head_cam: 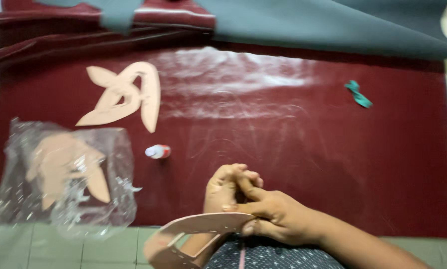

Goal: The person arranges pink paper shoe pattern pieces on a red work surface and traces around them with a pen. They wipe the surface with a cloth, unfold a large sheet of material, take more pattern pieces from a plastic bag, and trace around the small pieces laid on the material.

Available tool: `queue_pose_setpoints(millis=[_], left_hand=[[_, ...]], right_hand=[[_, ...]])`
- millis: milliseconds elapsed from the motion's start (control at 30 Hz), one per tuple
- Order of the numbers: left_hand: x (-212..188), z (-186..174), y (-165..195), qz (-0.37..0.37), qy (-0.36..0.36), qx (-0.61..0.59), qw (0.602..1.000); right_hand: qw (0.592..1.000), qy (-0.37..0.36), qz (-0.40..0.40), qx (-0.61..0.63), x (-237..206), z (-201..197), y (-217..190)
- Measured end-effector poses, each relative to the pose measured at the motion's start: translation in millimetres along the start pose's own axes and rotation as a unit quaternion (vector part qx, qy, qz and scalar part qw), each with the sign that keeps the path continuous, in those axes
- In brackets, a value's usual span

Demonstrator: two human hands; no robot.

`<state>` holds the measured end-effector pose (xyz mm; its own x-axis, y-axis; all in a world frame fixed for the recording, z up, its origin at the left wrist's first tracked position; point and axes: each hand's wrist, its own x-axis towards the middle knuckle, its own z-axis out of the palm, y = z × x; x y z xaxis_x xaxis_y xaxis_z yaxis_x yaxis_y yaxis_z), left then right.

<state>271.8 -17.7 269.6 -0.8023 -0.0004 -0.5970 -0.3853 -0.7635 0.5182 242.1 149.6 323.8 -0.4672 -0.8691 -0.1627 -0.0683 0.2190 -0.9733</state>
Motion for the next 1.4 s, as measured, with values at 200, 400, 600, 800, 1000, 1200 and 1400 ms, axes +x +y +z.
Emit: queue_pose_setpoints(millis=[200, 400, 600, 800, 1000, 1200, 1400], left_hand=[[22.6, -32.0, -11.9, 0.308, 0.014, 0.339, 0.889], [37.8, -51.6, -22.0, 0.219, -0.05, 0.172, 0.959], [27.6, -23.8, -7.1, -0.023, -0.132, -0.112, 0.985], [1.0, -5.7, 28.7, 0.091, -0.33, -0.131, 0.93], [22.4, -15.4, 13.2, 0.003, -0.261, -0.177, 0.949], [46.2, -33.6, -10.0, 0.082, -0.14, 0.099, 0.982], [42.9, -42.6, -5.5, 0.042, -0.202, -0.034, 0.978]], right_hand=[[0.986, 0.006, 0.009, 0.165, 2.9, -11.0, 31.8], [0.936, 0.09, 0.104, 0.323, -8.5, -30.2, 73.7], [0.925, 0.04, 0.138, 0.351, -2.8, -39.5, 84.2], [0.942, -0.036, 0.17, 0.286, 7.3, -40.4, 73.5], [0.924, 0.018, 0.157, 0.348, 1.4, -39.6, 101.4], [0.876, 0.196, 0.238, 0.372, -5.4, -44.2, 125.2], [0.911, 0.143, 0.172, 0.346, 3.2, -41.8, 101.4]])
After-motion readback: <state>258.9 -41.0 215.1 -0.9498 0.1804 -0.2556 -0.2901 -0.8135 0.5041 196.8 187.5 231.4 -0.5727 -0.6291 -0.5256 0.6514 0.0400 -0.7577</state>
